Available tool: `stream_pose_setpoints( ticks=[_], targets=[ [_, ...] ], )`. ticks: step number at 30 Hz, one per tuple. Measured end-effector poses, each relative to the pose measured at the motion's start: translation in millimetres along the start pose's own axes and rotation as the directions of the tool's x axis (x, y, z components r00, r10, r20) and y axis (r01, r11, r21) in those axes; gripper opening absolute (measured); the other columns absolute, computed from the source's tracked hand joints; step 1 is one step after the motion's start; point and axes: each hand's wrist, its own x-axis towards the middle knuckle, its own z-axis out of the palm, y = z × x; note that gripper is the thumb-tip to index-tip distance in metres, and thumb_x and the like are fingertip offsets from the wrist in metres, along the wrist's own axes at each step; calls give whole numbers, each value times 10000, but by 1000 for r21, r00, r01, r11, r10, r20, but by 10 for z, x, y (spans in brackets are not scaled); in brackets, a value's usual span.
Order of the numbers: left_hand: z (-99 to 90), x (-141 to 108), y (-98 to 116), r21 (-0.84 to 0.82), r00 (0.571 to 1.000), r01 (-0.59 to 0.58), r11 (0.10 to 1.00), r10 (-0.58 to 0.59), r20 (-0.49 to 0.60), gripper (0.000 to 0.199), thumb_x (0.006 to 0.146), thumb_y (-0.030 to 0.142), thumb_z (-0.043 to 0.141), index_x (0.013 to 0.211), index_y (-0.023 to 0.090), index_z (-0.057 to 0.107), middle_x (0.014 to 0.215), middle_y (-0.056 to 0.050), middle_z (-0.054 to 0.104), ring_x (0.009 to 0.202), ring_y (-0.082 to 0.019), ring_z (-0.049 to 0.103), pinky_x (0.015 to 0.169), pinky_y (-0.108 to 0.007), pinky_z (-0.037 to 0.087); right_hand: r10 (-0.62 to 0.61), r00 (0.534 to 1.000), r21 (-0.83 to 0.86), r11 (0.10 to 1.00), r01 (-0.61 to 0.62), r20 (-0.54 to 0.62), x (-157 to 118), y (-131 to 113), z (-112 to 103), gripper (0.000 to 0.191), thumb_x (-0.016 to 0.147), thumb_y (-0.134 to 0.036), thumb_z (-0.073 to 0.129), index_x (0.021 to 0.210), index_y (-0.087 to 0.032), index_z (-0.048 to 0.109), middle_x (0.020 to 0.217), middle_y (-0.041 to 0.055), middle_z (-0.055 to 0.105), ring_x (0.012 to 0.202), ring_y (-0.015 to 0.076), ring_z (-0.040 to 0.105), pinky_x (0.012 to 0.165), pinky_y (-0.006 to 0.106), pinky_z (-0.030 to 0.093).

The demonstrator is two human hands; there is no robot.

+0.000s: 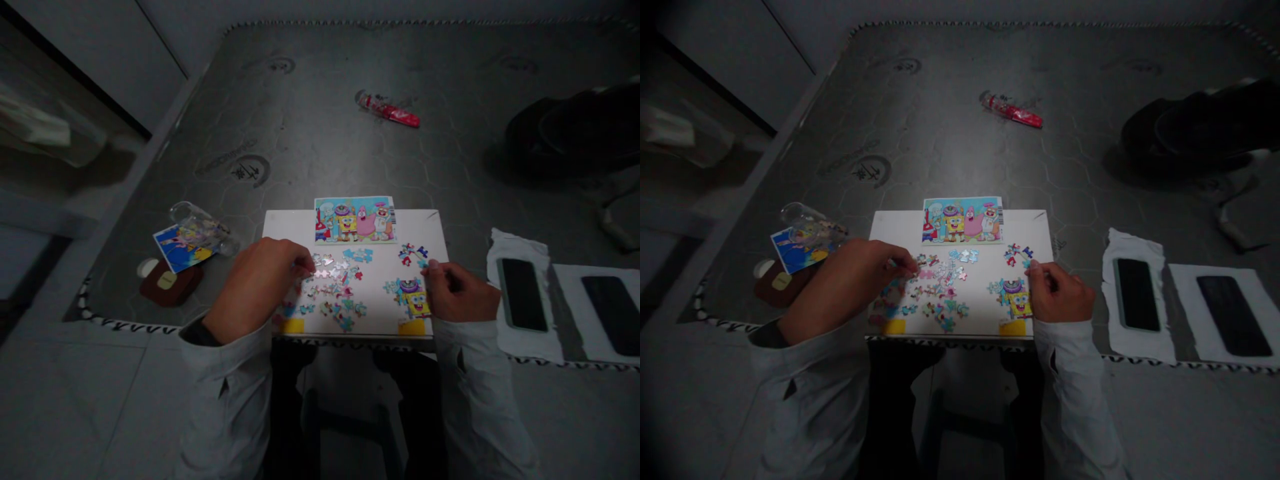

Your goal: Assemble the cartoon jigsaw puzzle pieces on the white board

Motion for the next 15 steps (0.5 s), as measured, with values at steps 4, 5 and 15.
stream_pose_setpoints(
  ticks=[4, 5, 15],
  targets=[
    [-19, 10, 48, 46, 998, 54, 997, -52, -41, 231, 942, 175, 652, 992, 278, 852, 1051, -39, 863, 980, -253, 785, 843, -359, 523, 5, 1000, 19, 1000, -6, 29, 6, 35, 20, 549, 1007, -648, 549, 873, -200, 836, 571, 17, 621, 570, 162, 532, 605, 298, 353],
    [-24, 7, 57, 59, 997, 65, 996, -62, -48, 215, 942, 183, 663, 990, 281, 848, 1052, -39, 862, 969, -256, 783, 822, -358, 518, 6, 999, 28, 1000, -7, 39, 6, 41, 24, 553, 1010, -647, 541, 870, -199, 834, 571, 18, 623, 569, 161, 531, 604, 297, 354],
    [-78, -73, 121, 157, 965, 187, 970, -151, -215, 144, 980, 318, 694, 1016, 287, 830, 1052, -82, 851, 965, -325, 768, 794, -401, 524, -9, 1000, 23, 1000, 9, 22, -2, 33, 12, 518, 1007, -626, 565, 873, -207, 839, 565, 18, 624, 563, 162, 529, 599, 297, 348]
  ],
)
